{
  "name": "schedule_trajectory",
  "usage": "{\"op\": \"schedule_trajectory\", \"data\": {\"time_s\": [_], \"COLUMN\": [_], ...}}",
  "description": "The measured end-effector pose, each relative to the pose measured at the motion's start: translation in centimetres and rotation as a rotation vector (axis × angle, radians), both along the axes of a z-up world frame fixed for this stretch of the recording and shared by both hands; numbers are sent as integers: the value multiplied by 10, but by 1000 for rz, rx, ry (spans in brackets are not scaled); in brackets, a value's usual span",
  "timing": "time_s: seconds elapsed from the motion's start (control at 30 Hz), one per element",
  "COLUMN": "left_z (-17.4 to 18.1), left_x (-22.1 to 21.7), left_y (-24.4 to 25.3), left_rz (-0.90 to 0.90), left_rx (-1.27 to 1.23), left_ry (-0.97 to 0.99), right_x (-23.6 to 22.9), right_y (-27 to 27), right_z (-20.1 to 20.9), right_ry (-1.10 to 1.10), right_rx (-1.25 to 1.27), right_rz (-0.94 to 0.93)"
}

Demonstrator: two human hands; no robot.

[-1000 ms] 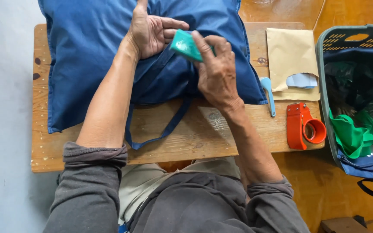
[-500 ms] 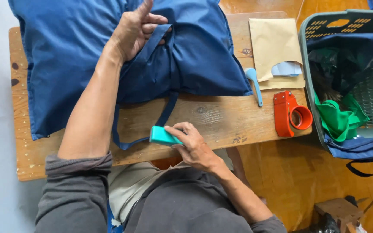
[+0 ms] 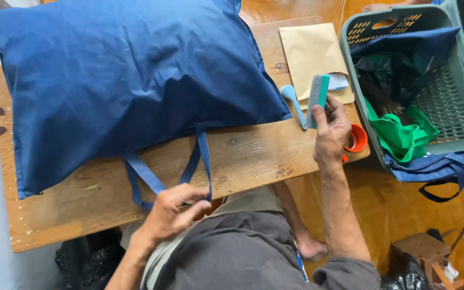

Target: The person uses a green brush to scrub the surface of a blue pillow placed on a wooden table. They scrub the main body and the straps of the pillow, then flip it over to reveal a white pillow inside a plastic bag.

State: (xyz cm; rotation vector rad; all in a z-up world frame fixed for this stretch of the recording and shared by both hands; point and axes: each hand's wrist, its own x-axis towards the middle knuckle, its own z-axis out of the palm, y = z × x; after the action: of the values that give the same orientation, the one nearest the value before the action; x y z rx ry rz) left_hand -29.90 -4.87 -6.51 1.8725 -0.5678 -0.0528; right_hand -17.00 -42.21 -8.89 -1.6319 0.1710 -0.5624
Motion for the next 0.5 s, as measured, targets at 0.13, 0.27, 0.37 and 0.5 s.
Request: {"op": "schedule_trajectory", "data": {"time_s": [0.13,0.27,0.37,0.5], "left_z": [-47,-54,-39,-24], "left_x": [-49,-65,-60,-33], "left_y": [0,12,28,84], "left_rz": [29,154,341,841], "left_rx": [233,383,450,523], "left_ry": [-184,-283,-388,-498], "right_x": [59,129,161,182], "right_y": [-11,-36,-47,-62], "right_z": [3,-34,-49,-75], "right_ry": [84,94,130,379], "right_rx": [-386,-769,-959,-1138], "right_rz": [-8,-119,-105,-9]}}
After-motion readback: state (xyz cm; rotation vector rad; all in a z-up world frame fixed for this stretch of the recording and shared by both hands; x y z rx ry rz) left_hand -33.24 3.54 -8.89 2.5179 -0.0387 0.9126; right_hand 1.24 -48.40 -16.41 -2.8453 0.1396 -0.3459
